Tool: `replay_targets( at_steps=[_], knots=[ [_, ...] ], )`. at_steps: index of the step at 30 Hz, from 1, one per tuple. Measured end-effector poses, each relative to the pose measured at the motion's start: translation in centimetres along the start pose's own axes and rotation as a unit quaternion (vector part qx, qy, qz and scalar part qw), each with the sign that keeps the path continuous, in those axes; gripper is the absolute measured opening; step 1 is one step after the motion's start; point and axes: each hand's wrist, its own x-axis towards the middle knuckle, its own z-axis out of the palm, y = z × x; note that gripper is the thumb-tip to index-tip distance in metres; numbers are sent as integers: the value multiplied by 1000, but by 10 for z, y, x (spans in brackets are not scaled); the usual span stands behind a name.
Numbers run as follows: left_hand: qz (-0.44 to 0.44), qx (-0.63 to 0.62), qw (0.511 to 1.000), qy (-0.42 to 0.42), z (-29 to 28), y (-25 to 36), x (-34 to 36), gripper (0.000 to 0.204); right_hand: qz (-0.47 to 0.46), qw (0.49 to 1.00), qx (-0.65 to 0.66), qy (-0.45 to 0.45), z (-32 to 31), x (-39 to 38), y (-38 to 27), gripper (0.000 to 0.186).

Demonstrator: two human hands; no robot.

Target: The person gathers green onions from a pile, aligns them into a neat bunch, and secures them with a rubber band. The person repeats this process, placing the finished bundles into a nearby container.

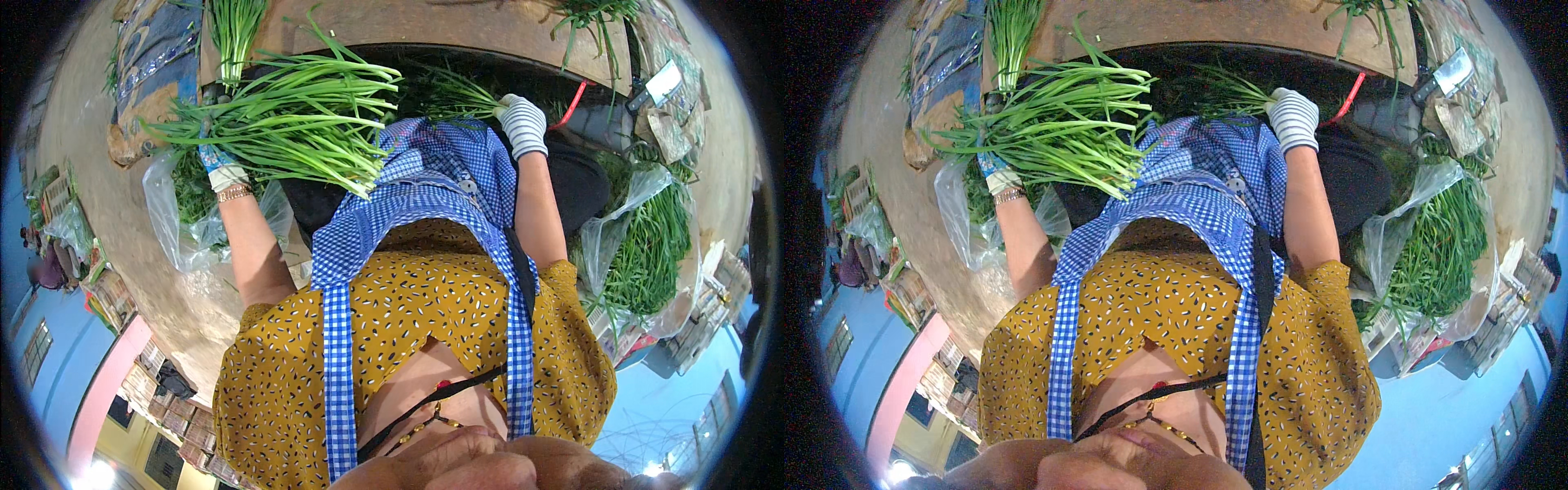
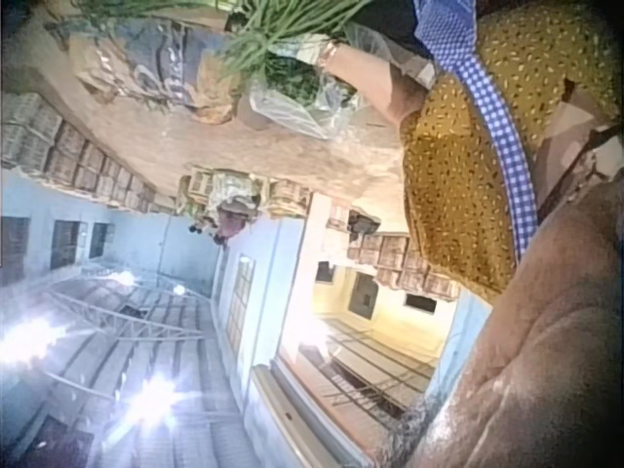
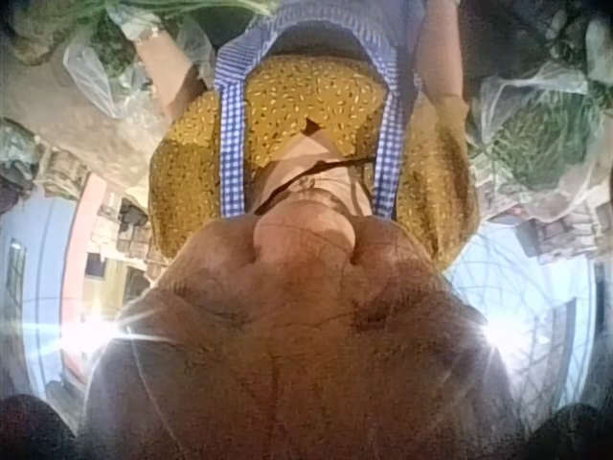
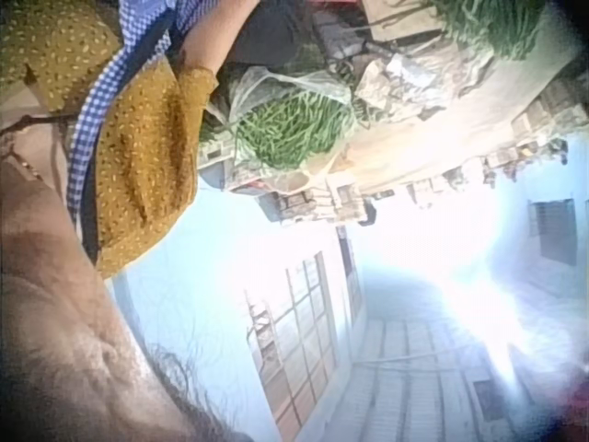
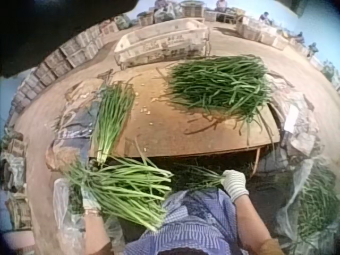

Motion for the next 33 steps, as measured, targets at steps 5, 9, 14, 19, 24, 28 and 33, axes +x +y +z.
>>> replay_targets(
  at_steps=[5,9,14,19,24,28,33],
  knots=[
    [9,66,998,-14,-30,1,18,38,-58,951,302,-3,10,-1,-27,30],
    [-21,81,996,9,-12,0,3,39,-21,715,690,-107,13,-1,-18,24],
    [-16,85,996,-16,-8,-6,1,40,-9,609,786,-106,6,-13,4,25],
    [-14,109,994,-10,-19,-1,4,40,-5,654,748,-109,11,-6,17,28],
    [24,114,993,-12,-21,-4,1,41,-90,990,-74,76,-13,-24,-22,38],
    [-1,112,994,-8,-15,-6,-2,38,-155,927,336,-62,17,-14,-65,42],
    [16,147,988,-54,-25,-6,3,36,-124,606,672,-406,53,-22,-165,43]
  ],
)
